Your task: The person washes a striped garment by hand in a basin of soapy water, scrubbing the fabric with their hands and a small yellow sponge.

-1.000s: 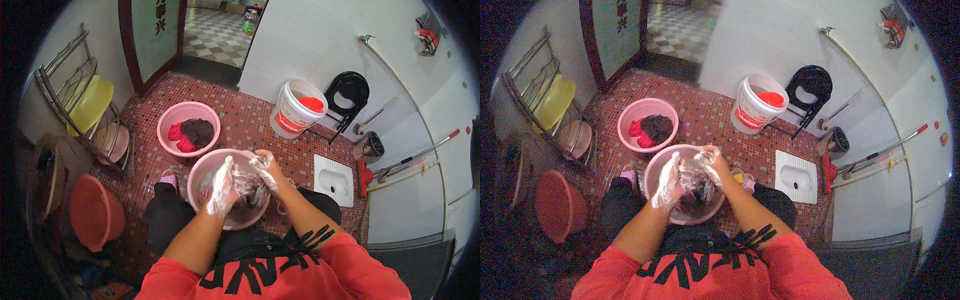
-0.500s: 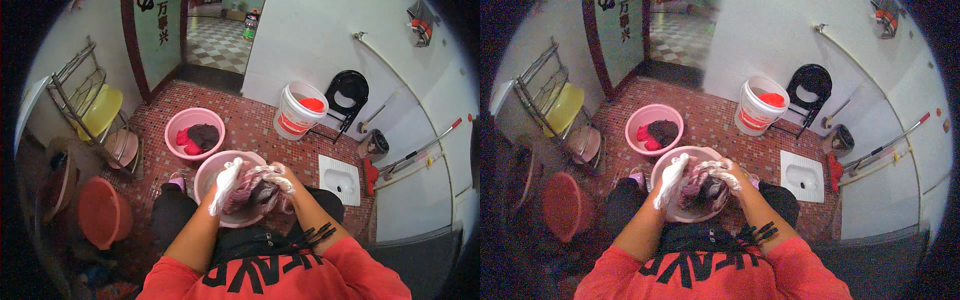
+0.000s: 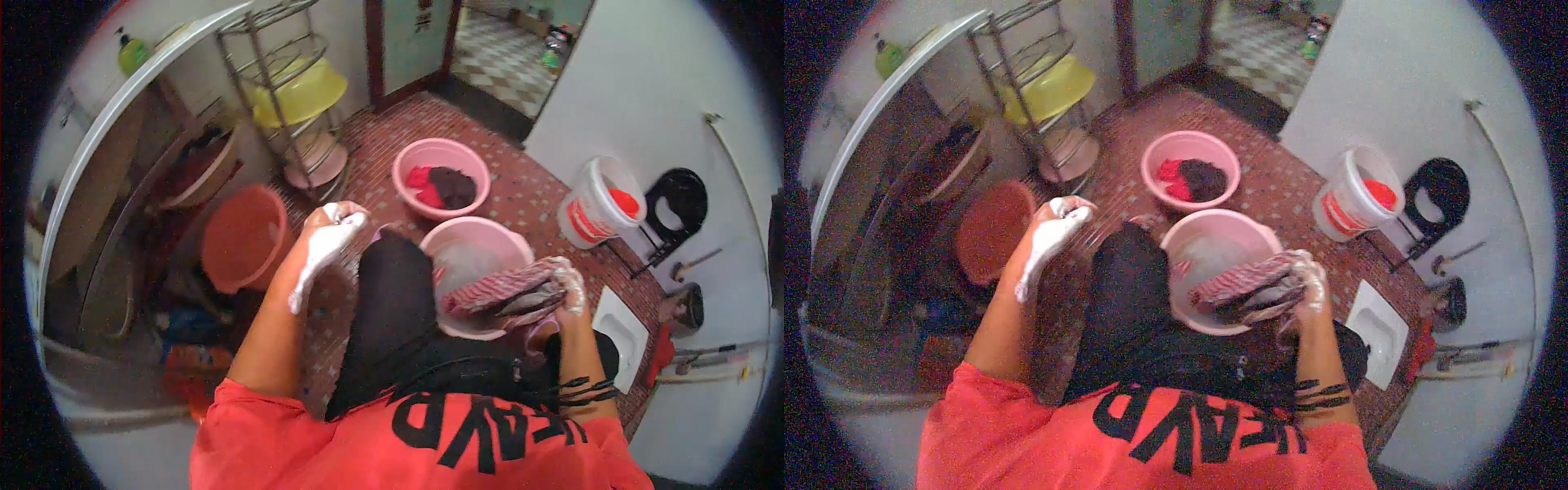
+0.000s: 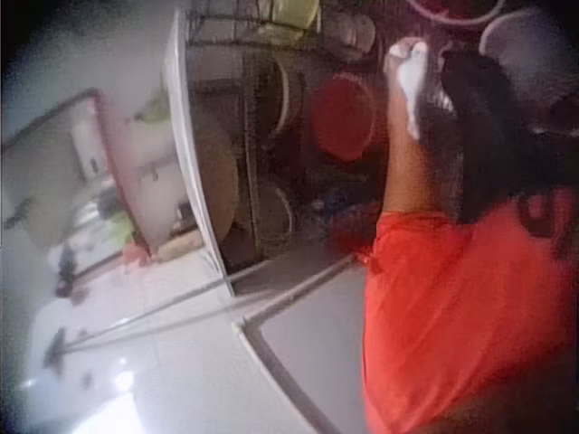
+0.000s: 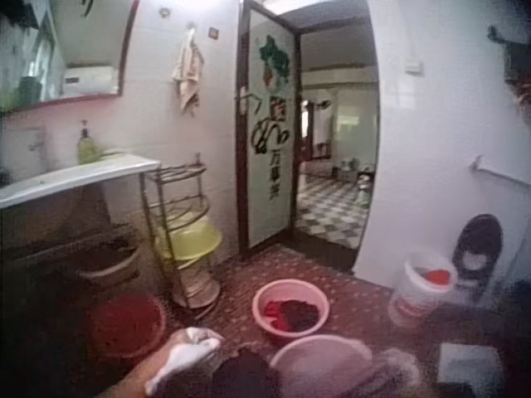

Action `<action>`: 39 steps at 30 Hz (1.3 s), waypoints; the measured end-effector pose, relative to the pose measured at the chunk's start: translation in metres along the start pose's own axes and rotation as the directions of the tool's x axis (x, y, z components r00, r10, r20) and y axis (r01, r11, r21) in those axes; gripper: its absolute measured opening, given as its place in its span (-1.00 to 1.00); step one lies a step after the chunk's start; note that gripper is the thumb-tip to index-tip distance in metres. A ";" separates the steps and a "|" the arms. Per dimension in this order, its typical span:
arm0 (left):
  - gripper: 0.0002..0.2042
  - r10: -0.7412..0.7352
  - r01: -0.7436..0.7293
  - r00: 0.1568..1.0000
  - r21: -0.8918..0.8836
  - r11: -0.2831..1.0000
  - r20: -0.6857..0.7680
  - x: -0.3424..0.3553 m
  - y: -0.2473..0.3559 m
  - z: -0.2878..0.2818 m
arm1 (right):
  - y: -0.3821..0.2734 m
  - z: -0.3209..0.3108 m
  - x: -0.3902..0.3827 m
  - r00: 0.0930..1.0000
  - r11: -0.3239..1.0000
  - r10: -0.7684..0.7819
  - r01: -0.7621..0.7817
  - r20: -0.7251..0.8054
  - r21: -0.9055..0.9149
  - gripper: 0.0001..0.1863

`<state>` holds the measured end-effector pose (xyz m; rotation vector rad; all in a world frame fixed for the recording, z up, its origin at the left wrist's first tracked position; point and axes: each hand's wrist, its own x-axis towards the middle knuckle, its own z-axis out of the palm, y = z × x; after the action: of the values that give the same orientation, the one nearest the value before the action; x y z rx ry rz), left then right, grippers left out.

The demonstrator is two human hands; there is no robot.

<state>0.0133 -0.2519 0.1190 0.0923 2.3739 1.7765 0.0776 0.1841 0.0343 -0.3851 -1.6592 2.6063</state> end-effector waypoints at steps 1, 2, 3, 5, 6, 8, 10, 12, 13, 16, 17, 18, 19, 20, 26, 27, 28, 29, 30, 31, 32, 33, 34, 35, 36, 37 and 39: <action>-0.78 0.019 -0.020 1.000 -0.022 1.000 -0.005 -0.007 -0.024 -0.016 | -0.006 0.007 -0.005 1.000 1.000 -0.007 0.007 0.007 0.019 -0.79; -0.77 -0.054 0.062 0.997 -0.176 0.982 0.053 -0.017 -0.061 -0.037 | -0.009 0.025 -0.009 0.999 0.998 -0.052 0.053 0.008 -0.036 -0.80; -0.77 -0.133 0.146 0.988 -0.215 0.965 0.074 -0.032 -0.089 -0.050 | -0.006 0.009 -0.003 0.999 1.000 0.007 -0.007 0.050 -0.013 -0.80; -0.75 -0.281 0.284 0.958 0.035 0.958 -0.063 -0.068 -0.152 -0.065 | -0.004 0.004 -0.001 0.994 0.999 0.030 -0.034 0.109 0.030 -0.71; -0.71 -0.380 0.410 0.908 0.196 0.891 -0.175 -0.093 -0.186 -0.069 | -0.003 0.022 -0.007 1.000 0.998 0.019 -0.018 -0.009 0.061 -0.74; -0.61 -0.526 0.605 0.796 0.396 0.691 -0.299 -0.128 -0.215 -0.060 | -0.010 0.043 -0.016 0.989 0.998 0.042 -0.034 -0.144 0.059 -0.76; -0.44 -0.599 0.687 0.707 0.567 0.455 -0.376 -0.153 -0.209 -0.049 | -0.012 0.028 -0.009 0.998 0.996 0.059 -0.058 -0.021 0.065 -0.78; -0.33 -0.529 0.624 0.748 0.696 0.355 -0.401 -0.174 -0.203 -0.041 | -0.011 0.019 -0.005 0.999 0.998 0.050 -0.050 0.021 0.029 -0.76; -0.29 -0.423 0.555 0.801 0.791 0.257 -0.424 -0.184 -0.204 -0.037 | -0.012 0.015 -0.003 0.994 0.999 0.053 -0.052 0.091 -0.009 -0.74; -0.26 -0.269 0.493 0.862 0.834 0.247 -0.430 -0.193 -0.210 -0.034 | -0.009 0.018 0.000 0.992 0.993 0.095 -0.100 0.082 0.055 -0.76; -0.26 -0.281 0.497 0.858 0.832 0.246 -0.430 -0.194 -0.211 -0.032 | -0.009 0.021 0.000 0.992 0.995 0.093 -0.096 0.081 0.031 -0.77; -0.31 -0.219 0.455 0.886 0.854 0.253 -0.408 -0.188 -0.209 -0.029 | -0.011 0.018 -0.002 0.995 0.994 0.098 -0.099 0.011 0.046 -0.79; -0.36 -0.156 0.422 0.906 0.870 0.253 -0.394 -0.188 -0.206 -0.030 | -0.010 0.007 0.004 0.995 0.994 0.099 -0.099 0.016 0.047 -0.79; -0.36 -0.155 0.425 0.905 0.869 0.253 -0.397 -0.187 -0.216 -0.031 | -0.006 -0.009 0.012 0.991 0.992 0.104 -0.109 0.083 0.057 -0.79; -0.44 0.039 0.325 0.939 0.916 0.236 -0.343 -0.176 -0.221 -0.023 | -0.009 0.008 0.004 0.991 0.991 0.115 -0.119 0.073 0.059 -0.74; -0.44 0.040 0.325 0.938 0.916 0.236 -0.344 -0.175 -0.215 -0.023 | -0.010 0.010 0.003 0.991 0.991 0.114 -0.119 0.074 0.060 -0.74; -0.43 0.018 0.333 0.936 0.904 0.267 -0.350 -0.175 -0.211 -0.022 | -0.010 0.012 0.003 0.989 0.990 0.119 -0.125 0.089 0.068 -0.75; -0.42 -0.003 0.341 0.934 0.892 0.298 -0.356 -0.174 -0.209 -0.022 | -0.011 0.012 0.003 0.987 0.988 0.123 -0.132 0.105 0.077 -0.75; -0.42 -0.003 0.342 0.934 0.892 0.294 -0.357 -0.175 -0.212 -0.023 | -0.008 0.010 0.005 0.987 0.988 0.124 -0.133 0.106 0.080 -0.75; -0.41 0.008 0.340 0.935 0.901 0.269 -0.355 -0.176 -0.217 -0.024 | -0.005 0.005 0.008 0.989 0.987 0.119 -0.127 0.084 0.097 -0.75; -0.40 0.019 0.337 0.936 0.910 0.243 -0.352 -0.178 -0.220 -0.025 | -0.004 0.001 0.011 0.991 0.986 0.115 -0.121 0.062 0.114 -0.75; -0.40 0.017 0.336 0.936 0.910 0.240 -0.351 -0.178 -0.220 -0.024 | -0.004 0.006 0.009 0.991 0.986 0.117 -0.123 0.061 0.116 -0.75; -0.41 0.016 0.348 0.932 0.904 0.250 -0.363 -0.179 -0.220 -0.024 | -0.006 0.012 0.006 0.991 0.985 0.127 -0.130 0.034 0.113 -0.75; -0.42 0.014 0.359 0.927 0.897 0.259 -0.375 -0.179 -0.220 -0.024 | -0.006 0.015 0.005 0.991 0.985 0.136 -0.136 0.007 0.110 -0.76; -0.42 0.016 0.356 0.928 0.899 0.257 -0.372 -0.180 -0.219 -0.024 | -0.007 0.011 0.006 0.991 0.984 0.135 -0.134 0.005 0.113 -0.76; -0.42 0.038 0.349 0.929 0.903 0.249 -0.369 -0.181 -0.220 -0.024 | -0.007 0.004 0.009 0.989 0.984 0.137 -0.143 0.057 0.111 -0.79; -0.43 0.060 0.340 0.930 0.910 0.238 -0.363 -0.182 -0.222 -0.025 | -0.003 -0.002 0.012 0.984 0.982 0.139 -0.151 0.107 0.112 -0.81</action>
<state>0.1999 -0.3669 -0.0681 -0.2975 3.1820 -0.0982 0.0665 0.1889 0.0343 -0.3922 -1.5458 2.8592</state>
